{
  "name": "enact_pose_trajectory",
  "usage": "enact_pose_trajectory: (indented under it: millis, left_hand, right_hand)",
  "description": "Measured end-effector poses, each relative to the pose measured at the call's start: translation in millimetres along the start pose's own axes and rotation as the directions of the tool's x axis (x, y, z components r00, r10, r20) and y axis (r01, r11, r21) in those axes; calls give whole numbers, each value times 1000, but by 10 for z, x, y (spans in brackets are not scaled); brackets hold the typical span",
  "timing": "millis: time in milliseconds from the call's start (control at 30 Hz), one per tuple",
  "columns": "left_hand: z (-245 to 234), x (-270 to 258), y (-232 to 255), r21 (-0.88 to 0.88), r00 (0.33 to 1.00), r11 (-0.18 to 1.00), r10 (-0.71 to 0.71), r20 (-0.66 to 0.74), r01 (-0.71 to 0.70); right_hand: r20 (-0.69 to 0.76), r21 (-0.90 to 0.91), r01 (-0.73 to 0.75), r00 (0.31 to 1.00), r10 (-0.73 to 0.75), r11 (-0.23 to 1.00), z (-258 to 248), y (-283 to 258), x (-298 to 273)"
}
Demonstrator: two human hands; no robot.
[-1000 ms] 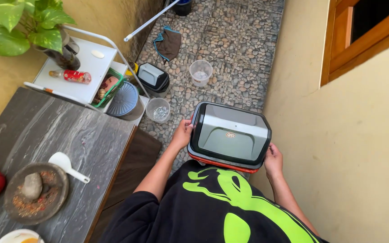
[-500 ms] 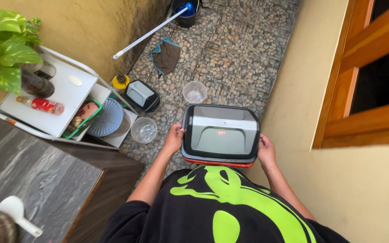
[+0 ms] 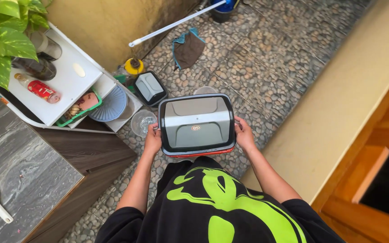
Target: Sorting various items of waste and packaging from smaller containers into a larger trash bin and plastic bag.
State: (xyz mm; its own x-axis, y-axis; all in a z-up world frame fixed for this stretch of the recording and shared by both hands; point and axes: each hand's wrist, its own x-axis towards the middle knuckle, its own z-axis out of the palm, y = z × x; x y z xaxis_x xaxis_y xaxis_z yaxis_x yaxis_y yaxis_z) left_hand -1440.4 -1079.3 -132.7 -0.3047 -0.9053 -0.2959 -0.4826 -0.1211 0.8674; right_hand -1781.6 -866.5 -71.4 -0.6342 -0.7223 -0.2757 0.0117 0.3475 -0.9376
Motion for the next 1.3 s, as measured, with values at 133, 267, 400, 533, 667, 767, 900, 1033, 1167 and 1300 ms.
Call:
enact_pose_trajectory:
  millis: [133, 267, 400, 533, 667, 767, 900, 1033, 1167, 1300]
  left_hand:
    - [-72, 454, -116, -123, 998, 991, 47, -41, -51]
    - [-4, 996, -155, -258, 994, 961, -107, -12, 100]
    - [263, 1712, -205, -149, 996, 989, -35, -80, 23]
    - [584, 2499, -73, -187, 990, 979, -103, -92, 85]
    - [987, 3282, -280, -262, 994, 965, -20, -107, -9]
    - [1381, 3688, -517, -353, 981, 926, -173, -92, 130]
    - [1910, 4229, -1048, -419, 973, 908, -105, -208, 9]
    - [2257, 4760, -1365, -574, 953, 812, -248, -175, 106]
    - [2579, 5117, -1808, -665, 916, 728, -364, -171, 165]
    - [2775, 5345, -2324, -491, 926, 861, -283, -251, 130]
  right_hand:
    - [105, 28, -14, 994, 11, 1000, 247, 18, 659]
    - [205, 89, -99, 976, 79, 991, 392, -11, 1330]
    - [181, 19, -158, 972, 152, 987, 496, -93, 2100]
    - [176, 32, -163, 972, 155, 986, 527, 281, 3009]
    - [191, 92, -187, 967, 167, 978, 728, 466, 3951]
    - [192, 95, -203, 964, 182, 975, 832, 821, 4578]
    - [197, 130, -260, 952, 232, 957, 1020, 1321, 5332]
    - [235, 126, -354, 918, 319, 927, 1178, 1851, 5939]
    - [235, 112, -510, 848, 476, 853, 1359, 2166, 6393]
    - [234, 11, -596, 782, 577, 803, 1508, 2517, 6705]
